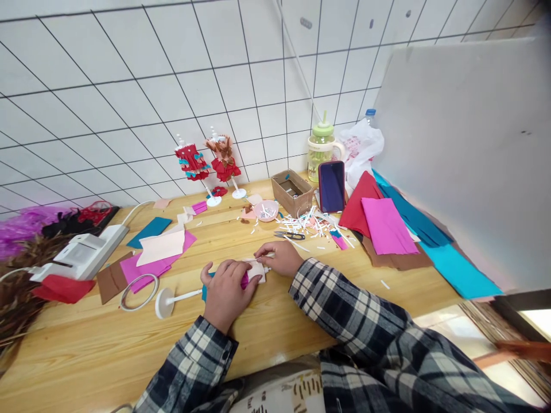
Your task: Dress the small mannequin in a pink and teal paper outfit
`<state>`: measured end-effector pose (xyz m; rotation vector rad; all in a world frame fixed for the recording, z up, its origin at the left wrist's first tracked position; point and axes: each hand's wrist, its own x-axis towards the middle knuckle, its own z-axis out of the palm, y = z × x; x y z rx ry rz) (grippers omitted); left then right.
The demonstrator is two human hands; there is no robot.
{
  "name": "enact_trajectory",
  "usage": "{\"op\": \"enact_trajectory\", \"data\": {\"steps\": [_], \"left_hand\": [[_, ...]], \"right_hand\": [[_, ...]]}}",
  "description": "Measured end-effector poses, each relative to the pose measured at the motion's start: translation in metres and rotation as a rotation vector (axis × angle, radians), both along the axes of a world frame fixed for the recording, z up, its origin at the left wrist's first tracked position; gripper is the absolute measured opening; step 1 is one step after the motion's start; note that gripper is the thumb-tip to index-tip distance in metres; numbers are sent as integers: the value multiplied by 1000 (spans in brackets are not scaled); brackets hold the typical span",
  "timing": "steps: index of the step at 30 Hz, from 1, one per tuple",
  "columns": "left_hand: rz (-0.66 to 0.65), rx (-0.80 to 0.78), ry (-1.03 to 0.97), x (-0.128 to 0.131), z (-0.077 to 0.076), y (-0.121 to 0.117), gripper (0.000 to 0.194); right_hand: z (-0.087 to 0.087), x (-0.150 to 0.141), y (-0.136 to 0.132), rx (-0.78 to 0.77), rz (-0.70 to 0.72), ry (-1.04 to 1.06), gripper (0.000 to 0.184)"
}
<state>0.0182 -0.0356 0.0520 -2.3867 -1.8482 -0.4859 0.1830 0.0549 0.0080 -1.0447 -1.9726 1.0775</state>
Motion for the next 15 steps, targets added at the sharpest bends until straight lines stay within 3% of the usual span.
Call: {"op": "enact_trajectory", "data": {"steps": [15], "left_hand": [[57, 16, -14, 1, -1, -1, 25]], "right_hand": [[0, 3, -4, -2, 93, 6, 8]]}}
